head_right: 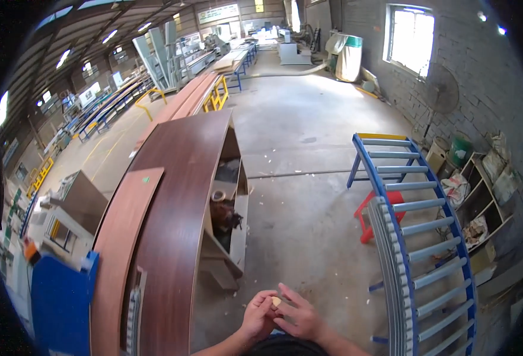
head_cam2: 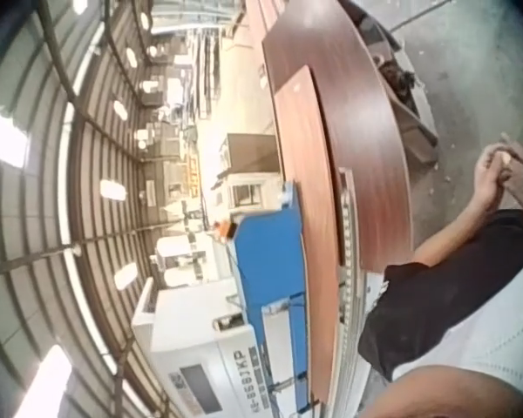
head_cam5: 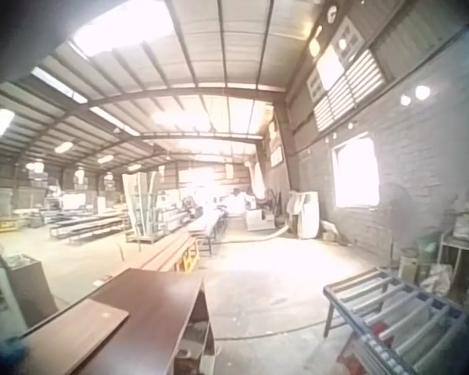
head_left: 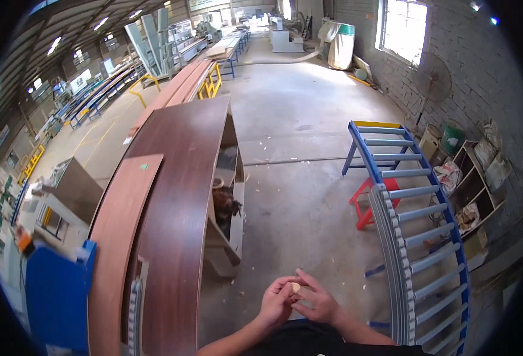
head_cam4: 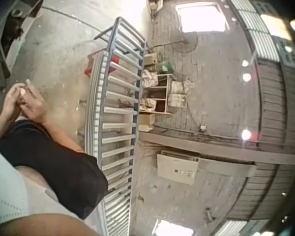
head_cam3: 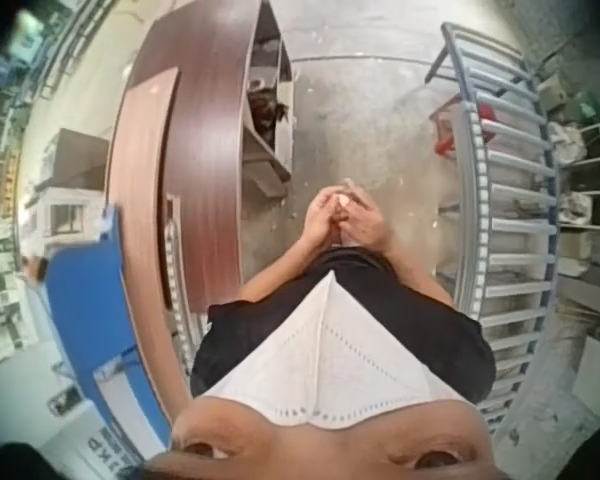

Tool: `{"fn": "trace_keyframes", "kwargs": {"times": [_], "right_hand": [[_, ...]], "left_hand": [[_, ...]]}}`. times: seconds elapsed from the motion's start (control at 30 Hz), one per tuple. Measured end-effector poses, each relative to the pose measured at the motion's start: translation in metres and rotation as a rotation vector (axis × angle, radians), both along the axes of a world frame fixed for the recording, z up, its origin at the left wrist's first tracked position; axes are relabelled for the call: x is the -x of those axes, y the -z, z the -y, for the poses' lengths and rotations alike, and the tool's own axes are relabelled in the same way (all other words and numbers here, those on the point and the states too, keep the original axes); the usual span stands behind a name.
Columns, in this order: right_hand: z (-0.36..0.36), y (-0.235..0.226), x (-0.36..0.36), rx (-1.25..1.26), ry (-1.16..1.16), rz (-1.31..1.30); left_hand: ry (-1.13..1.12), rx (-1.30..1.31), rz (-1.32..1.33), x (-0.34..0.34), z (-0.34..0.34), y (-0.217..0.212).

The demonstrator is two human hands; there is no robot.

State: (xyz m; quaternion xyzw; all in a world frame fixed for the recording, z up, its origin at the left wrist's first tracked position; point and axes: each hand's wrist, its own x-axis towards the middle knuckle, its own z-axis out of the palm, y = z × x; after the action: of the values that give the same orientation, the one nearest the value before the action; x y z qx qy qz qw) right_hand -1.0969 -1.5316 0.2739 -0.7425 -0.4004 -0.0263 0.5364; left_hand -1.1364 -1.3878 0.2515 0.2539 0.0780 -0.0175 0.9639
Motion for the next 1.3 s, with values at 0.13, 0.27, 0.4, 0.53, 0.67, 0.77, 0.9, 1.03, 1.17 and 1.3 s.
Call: {"fn": "trace_keyframes", "kwargs": {"times": [0.13,0.27,0.4,0.53,0.67,0.77,0.9,1.03,1.17,1.3], "right_hand": [[-0.002,0.017,-0.121,-0.006,0.143,0.100],[-0.009,0.031,-0.253,-0.094,0.182,0.091],[-0.024,0.031,-0.405,-0.075,0.167,0.094],[-0.056,0.013,-0.546,-0.061,0.141,0.095],[-0.103,0.016,-0.687,-0.022,-0.096,-0.037],[-0.164,0.024,-0.779,-0.006,-0.224,-0.175],[-0.249,0.077,-0.898,-0.016,-0.286,-0.413],[-0.270,0.153,-1.021,0.209,-0.019,-0.766],[-0.244,0.207,-1.127,0.197,0.267,-1.094],[-0.189,0.283,-1.219,0.193,0.393,-1.413]], "left_hand": [[0.201,-0.113,0.025,-0.135,-0.009,0.004],[0.224,-0.060,0.194,-0.276,-0.009,0.017],[0.221,-0.010,0.160,-0.427,-0.026,0.021],[0.163,0.089,0.137,-0.541,-0.079,0.000],[0.039,-0.908,-0.132,-0.610,-0.162,0.002],[-0.325,-1.816,-0.278,-0.641,-0.239,0.018],[-0.602,-2.033,-0.666,-0.700,-0.323,0.065],[-0.445,-2.086,-0.846,-0.796,-0.389,0.076],[-0.460,-2.112,-0.778,-0.889,-0.445,0.084],[-0.553,-2.153,-0.836,-0.973,-0.493,0.091]]}}
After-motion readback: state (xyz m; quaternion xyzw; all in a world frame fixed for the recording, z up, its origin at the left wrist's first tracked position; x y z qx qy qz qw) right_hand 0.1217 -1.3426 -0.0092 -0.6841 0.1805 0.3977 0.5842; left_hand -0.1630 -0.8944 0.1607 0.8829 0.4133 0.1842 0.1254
